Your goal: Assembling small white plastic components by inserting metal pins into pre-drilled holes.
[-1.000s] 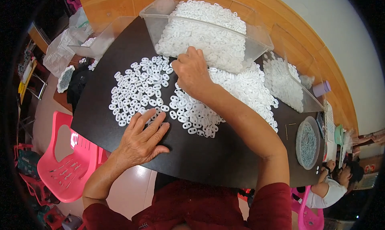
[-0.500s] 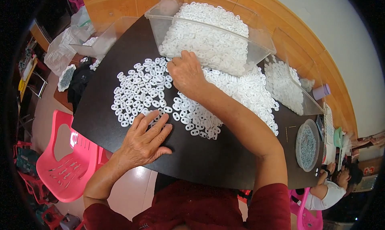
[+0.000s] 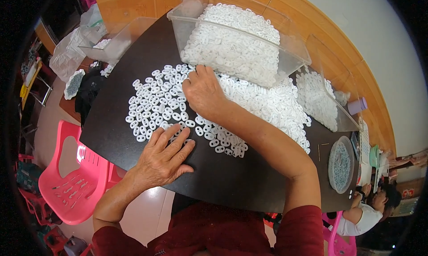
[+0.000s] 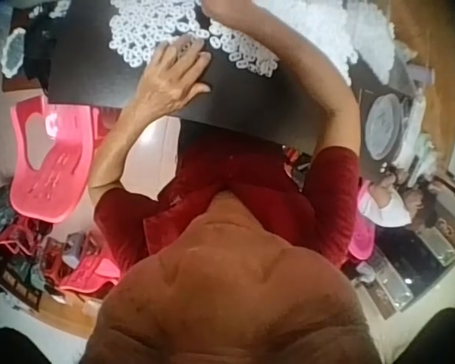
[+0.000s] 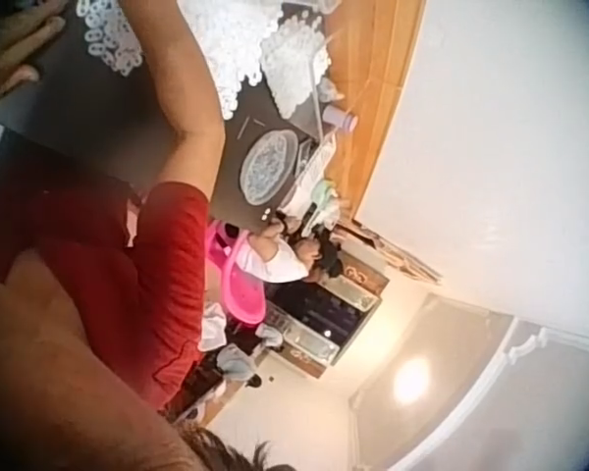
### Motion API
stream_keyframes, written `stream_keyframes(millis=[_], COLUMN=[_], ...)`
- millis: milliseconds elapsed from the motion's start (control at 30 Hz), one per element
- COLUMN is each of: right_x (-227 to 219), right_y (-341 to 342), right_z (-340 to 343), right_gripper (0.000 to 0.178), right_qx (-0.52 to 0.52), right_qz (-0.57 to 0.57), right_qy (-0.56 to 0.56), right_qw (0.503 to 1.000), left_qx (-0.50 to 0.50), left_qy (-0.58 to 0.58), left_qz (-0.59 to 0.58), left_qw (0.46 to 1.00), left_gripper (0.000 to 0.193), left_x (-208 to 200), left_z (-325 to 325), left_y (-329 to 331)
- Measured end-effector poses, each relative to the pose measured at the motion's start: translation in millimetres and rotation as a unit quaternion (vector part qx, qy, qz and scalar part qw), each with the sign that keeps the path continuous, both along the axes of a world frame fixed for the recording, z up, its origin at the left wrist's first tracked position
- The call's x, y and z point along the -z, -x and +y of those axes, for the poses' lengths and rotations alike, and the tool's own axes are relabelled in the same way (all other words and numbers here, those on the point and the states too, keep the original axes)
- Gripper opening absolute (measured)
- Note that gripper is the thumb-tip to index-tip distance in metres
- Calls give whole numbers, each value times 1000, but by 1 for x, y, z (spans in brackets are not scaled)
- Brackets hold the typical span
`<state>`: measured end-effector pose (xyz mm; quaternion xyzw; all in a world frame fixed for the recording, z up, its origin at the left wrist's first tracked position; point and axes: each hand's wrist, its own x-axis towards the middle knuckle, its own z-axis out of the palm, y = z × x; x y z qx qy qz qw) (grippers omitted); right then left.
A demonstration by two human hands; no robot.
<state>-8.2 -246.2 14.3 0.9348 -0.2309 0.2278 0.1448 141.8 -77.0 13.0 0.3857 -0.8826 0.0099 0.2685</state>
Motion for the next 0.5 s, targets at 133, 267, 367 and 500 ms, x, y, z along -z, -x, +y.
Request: stream_keyframes(millis=[133, 267, 367, 500], right_x=[0, -1, 4, 5], right_y=[-1, 7, 9, 5], right_z=[-2, -19, -24, -24], right_gripper=[20, 26, 28, 28], right_qx=[-22, 17, 13, 3], right_qz=[-55, -71, -12, -6], right_qy=[-18, -20, -27, -12], right_qw=[998, 997, 999, 1000], left_qx=[0, 2, 2, -1], left_qy=[-4, -2, -2, 0], left_qz=[3, 7, 8, 6], left_qw=[1000, 1000, 1000, 1000], left_gripper=[54, 53, 53, 53], left_x=[1, 1, 0, 1], left_z=[1, 0, 0, 0], left_y=[0, 0, 0, 0])
